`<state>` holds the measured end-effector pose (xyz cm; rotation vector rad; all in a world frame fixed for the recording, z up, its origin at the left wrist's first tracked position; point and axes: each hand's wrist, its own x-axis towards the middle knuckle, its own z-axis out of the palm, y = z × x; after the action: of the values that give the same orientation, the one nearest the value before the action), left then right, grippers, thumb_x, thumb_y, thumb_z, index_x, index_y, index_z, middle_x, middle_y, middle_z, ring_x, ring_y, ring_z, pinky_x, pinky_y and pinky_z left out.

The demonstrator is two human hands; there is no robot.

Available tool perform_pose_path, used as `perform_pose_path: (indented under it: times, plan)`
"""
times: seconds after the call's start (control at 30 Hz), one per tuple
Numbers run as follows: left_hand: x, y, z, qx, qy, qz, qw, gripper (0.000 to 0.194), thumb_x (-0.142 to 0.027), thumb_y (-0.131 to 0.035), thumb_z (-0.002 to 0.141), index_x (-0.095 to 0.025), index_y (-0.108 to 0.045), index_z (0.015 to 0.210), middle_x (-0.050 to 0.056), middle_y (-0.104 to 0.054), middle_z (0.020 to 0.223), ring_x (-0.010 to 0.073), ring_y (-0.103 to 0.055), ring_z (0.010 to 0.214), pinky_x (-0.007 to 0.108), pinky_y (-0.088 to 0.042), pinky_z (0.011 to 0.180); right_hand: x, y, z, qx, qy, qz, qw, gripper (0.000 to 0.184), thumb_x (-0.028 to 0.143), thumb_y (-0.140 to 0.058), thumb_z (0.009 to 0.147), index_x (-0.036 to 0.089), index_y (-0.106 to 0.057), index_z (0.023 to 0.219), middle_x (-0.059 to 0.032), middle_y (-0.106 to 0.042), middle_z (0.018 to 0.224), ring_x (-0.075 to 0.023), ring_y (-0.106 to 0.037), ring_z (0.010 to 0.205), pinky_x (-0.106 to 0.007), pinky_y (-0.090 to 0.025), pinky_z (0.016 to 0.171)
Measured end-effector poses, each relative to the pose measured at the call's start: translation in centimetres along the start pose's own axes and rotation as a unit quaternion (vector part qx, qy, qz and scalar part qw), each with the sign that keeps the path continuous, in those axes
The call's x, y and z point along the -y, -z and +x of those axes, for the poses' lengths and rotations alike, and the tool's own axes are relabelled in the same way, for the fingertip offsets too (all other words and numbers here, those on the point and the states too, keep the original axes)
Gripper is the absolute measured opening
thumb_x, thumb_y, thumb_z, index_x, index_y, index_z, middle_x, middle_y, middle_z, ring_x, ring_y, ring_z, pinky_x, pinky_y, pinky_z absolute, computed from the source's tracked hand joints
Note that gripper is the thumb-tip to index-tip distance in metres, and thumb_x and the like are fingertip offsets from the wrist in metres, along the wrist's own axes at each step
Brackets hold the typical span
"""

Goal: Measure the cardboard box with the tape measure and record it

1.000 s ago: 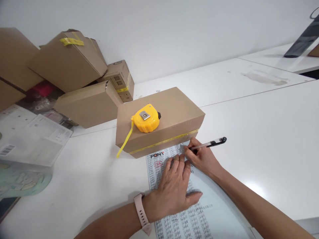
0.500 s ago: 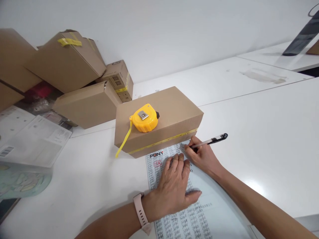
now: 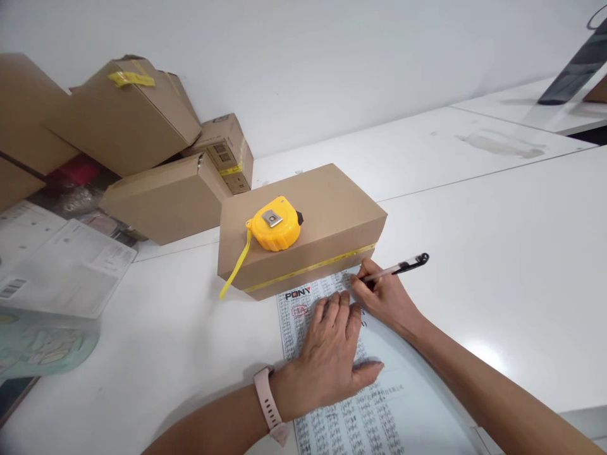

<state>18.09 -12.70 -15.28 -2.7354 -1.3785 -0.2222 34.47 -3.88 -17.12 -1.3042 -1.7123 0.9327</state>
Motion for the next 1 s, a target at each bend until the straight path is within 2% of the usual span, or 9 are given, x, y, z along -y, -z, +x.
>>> perform_pose_path:
  times: [1.0]
  plan:
    - [0.07,0.02,0.01,-0.012,0.000,0.011,1.000,0.080,-0.068,-0.037,0.096,-0.002,-0.050,0.138,0.026,-0.052,0.144,0.0356,-0.043,0.139,0.049,-0.033,0.115,0.09,0.07,-0.13,-0.017,-0.010,0.005,1.000,0.022,0.030,-0.060,0.087,0.024,-0.045,0.072,0.0067,-0.038,0.057,-0.0111,-0.033,0.053,-0.026,-0.029,0.048]
